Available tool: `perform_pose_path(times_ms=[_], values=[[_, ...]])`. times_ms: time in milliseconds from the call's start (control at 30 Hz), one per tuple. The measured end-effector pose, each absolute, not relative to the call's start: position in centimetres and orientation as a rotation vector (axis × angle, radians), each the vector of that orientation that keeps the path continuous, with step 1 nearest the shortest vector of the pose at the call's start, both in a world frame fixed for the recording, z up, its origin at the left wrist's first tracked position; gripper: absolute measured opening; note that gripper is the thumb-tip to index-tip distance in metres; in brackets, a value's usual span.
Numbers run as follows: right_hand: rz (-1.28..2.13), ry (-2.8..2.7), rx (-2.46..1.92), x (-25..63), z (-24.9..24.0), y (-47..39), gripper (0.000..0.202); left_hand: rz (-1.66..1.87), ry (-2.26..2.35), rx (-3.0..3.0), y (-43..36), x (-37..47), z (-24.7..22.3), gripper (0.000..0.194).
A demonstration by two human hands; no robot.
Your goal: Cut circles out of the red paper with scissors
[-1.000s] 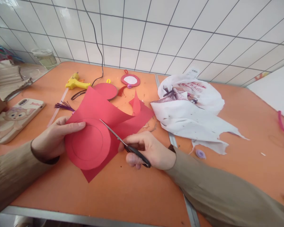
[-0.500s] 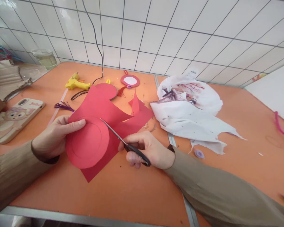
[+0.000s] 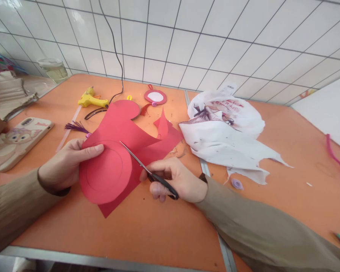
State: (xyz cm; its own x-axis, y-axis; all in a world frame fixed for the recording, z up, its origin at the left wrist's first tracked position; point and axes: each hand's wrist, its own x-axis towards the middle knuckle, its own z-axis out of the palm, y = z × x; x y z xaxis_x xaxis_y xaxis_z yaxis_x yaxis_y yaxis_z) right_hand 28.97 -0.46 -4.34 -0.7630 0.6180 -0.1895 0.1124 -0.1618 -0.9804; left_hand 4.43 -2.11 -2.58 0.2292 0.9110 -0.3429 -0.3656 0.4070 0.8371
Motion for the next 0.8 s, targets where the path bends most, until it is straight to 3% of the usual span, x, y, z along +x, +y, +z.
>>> perform_pose_path(times_ms=[800], values=[[1.96, -1.784, -0.83, 29.08, -4.34, -0.5, 0.044, 0.969, 0.969, 0.679, -1.99, 4.18, -2.79, 0.009]])
